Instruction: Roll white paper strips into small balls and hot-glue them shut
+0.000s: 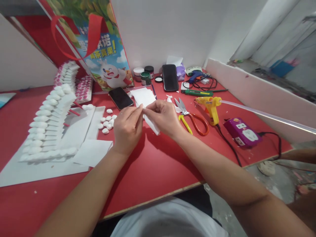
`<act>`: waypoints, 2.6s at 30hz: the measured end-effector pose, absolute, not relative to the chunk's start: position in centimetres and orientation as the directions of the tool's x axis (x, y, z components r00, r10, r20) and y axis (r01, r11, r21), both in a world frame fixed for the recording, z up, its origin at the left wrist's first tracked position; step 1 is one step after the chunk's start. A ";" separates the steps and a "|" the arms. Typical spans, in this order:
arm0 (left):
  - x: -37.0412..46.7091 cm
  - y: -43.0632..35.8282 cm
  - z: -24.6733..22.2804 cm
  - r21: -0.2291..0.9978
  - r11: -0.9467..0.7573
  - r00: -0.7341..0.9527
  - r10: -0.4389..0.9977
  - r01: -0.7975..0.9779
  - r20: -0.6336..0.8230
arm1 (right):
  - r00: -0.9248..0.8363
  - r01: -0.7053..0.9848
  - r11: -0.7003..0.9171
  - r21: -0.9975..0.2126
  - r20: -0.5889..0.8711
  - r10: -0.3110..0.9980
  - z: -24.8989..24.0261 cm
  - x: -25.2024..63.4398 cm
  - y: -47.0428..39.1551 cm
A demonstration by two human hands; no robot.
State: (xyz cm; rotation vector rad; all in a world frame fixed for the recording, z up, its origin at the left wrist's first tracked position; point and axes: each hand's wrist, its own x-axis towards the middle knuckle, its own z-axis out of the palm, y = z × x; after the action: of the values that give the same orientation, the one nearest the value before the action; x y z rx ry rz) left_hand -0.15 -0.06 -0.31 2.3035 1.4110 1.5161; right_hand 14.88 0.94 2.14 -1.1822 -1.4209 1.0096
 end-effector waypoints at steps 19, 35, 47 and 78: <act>-0.5 -0.4 0.8 0.726 -0.547 0.017 0.803 0.416 0.596 | -0.155 0.090 0.099 -0.991 0.084 0.984 3.7 16.5 1.5; -1.3 0.2 0.9 0.719 -0.619 0.150 0.781 0.316 0.606 | -0.752 -0.308 -0.670 -0.676 -0.258 0.606 4.2 17.9 2.4; -0.2 -0.2 0.6 0.928 -0.361 -0.044 0.930 0.091 0.366 | -0.424 -0.060 -0.085 -0.995 -0.052 0.904 3.9 17.5 1.8; -0.2 -0.6 1.0 0.802 -0.518 0.024 0.844 0.298 0.536 | -0.247 0.269 0.383 -0.884 0.321 0.914 3.1 15.9 0.6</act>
State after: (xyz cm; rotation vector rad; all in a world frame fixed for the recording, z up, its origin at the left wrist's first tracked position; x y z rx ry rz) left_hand -0.23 -0.63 0.97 1.8337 1.1589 1.5126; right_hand 15.87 0.61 3.10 -1.0440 -1.7384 0.8960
